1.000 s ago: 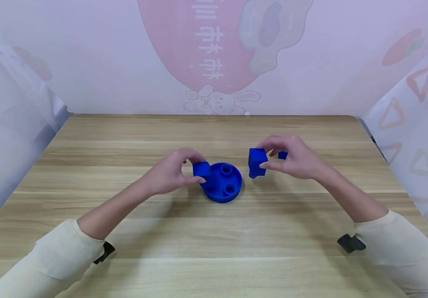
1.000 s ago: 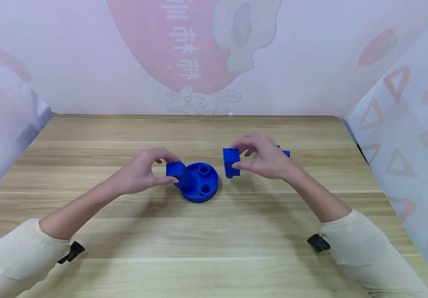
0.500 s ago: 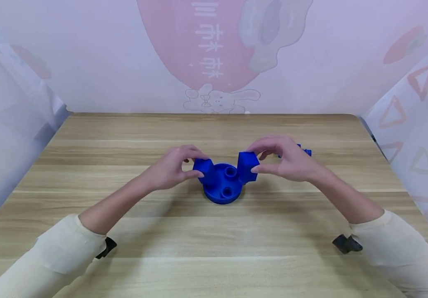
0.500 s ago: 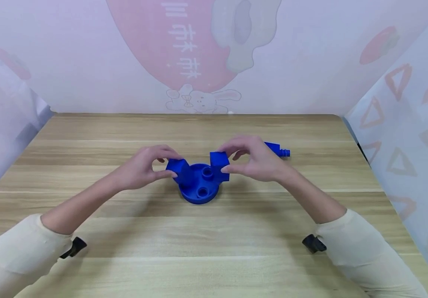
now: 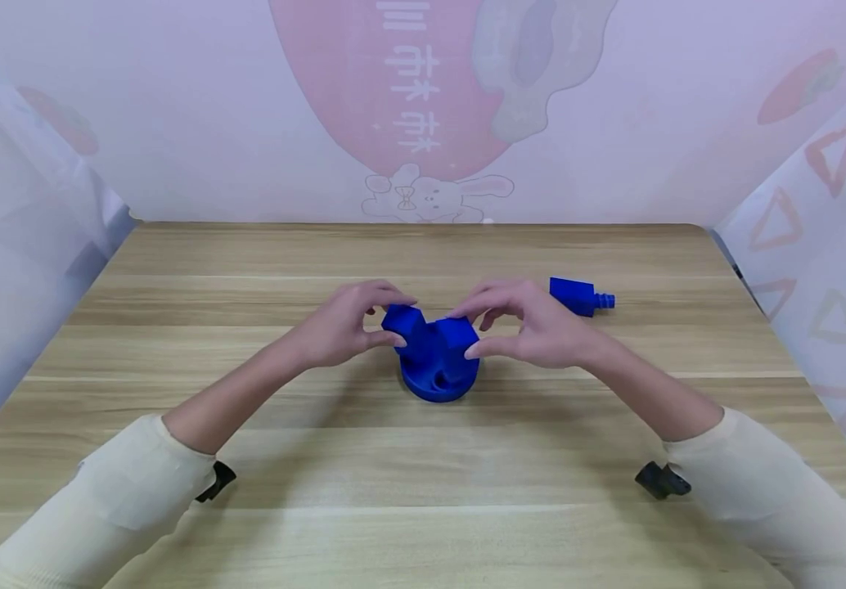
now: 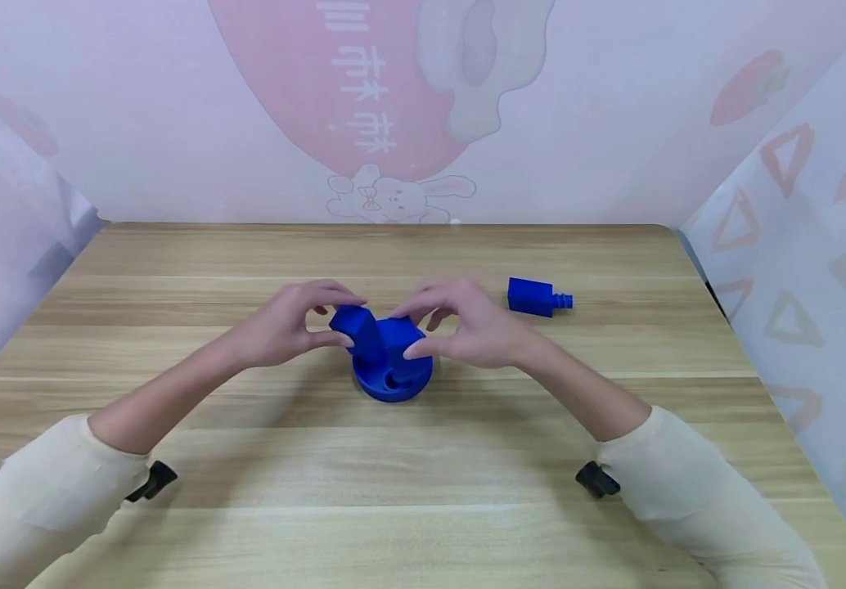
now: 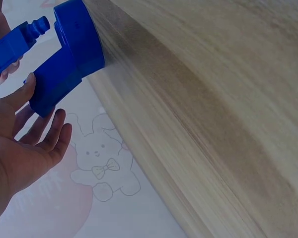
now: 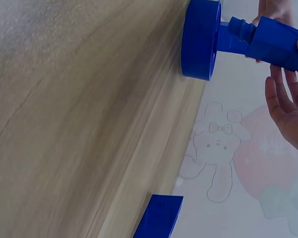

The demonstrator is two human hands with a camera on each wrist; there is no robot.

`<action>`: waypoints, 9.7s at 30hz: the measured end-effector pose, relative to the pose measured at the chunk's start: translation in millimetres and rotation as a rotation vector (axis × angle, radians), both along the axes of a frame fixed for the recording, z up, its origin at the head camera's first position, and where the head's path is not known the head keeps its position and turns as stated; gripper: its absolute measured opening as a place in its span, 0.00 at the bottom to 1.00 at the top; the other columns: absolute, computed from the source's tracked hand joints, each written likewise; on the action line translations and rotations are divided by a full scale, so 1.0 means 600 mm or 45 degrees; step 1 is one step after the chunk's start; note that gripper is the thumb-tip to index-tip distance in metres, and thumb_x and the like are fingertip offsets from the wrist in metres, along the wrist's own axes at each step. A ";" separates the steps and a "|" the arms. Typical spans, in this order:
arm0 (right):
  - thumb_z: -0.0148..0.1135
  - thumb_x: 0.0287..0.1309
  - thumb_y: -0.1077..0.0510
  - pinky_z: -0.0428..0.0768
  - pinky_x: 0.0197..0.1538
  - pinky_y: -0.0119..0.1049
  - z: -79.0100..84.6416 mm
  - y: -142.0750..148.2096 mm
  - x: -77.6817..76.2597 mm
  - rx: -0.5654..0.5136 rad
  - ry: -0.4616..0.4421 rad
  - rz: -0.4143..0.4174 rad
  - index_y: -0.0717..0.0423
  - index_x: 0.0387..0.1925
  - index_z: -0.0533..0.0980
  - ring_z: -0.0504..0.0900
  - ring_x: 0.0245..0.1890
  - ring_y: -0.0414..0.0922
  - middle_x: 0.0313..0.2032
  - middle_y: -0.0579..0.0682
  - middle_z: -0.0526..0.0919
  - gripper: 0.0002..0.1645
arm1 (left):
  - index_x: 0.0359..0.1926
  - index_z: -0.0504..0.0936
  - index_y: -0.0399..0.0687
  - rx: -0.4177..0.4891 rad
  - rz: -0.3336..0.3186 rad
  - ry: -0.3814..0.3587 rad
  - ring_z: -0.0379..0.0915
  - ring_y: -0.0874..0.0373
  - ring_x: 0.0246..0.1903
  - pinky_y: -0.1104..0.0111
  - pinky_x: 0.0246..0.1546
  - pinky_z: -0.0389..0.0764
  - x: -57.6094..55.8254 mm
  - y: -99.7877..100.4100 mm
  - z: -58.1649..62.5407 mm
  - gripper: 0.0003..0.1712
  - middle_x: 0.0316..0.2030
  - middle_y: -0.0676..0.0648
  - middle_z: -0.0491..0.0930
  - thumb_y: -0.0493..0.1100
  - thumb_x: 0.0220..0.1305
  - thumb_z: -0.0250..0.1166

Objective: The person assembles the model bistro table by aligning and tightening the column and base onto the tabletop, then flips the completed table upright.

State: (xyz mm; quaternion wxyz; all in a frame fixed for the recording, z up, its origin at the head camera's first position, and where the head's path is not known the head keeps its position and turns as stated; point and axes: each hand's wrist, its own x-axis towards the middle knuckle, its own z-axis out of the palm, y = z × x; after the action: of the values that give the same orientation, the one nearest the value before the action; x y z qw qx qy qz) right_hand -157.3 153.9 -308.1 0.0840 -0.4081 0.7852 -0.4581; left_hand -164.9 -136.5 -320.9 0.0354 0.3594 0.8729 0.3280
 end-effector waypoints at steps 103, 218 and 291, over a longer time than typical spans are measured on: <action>0.85 0.47 0.49 0.77 0.31 0.39 -0.025 -0.024 -0.021 0.254 0.155 0.046 0.53 0.35 0.75 0.80 0.34 0.53 0.35 0.44 0.83 0.25 | 0.57 0.86 0.37 -0.023 -0.036 -0.032 0.82 0.46 0.50 0.47 0.47 0.82 -0.015 -0.002 -0.001 0.23 0.52 0.39 0.86 0.34 0.60 0.76; 0.81 0.47 0.34 0.70 0.28 0.34 -0.029 -0.043 -0.017 0.467 0.358 -0.101 0.49 0.25 0.69 0.71 0.24 0.40 0.25 0.45 0.72 0.32 | 0.56 0.87 0.38 -0.042 -0.010 -0.025 0.82 0.46 0.49 0.47 0.46 0.82 -0.014 -0.005 0.005 0.22 0.52 0.39 0.86 0.34 0.59 0.77; 0.82 0.48 0.39 0.74 0.30 0.34 -0.039 -0.037 0.015 0.332 0.438 0.030 0.50 0.35 0.78 0.78 0.29 0.46 0.30 0.43 0.76 0.26 | 0.57 0.86 0.38 -0.064 0.001 -0.038 0.81 0.45 0.50 0.46 0.46 0.81 -0.016 -0.004 0.006 0.23 0.52 0.38 0.86 0.35 0.60 0.76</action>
State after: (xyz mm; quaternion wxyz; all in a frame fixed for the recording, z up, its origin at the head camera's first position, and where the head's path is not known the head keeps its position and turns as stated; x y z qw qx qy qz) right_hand -148.3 131.6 -331.6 0.0064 -0.4751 0.8358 -0.2752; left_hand -174.3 -139.0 -317.3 0.0574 0.3531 0.8804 0.3113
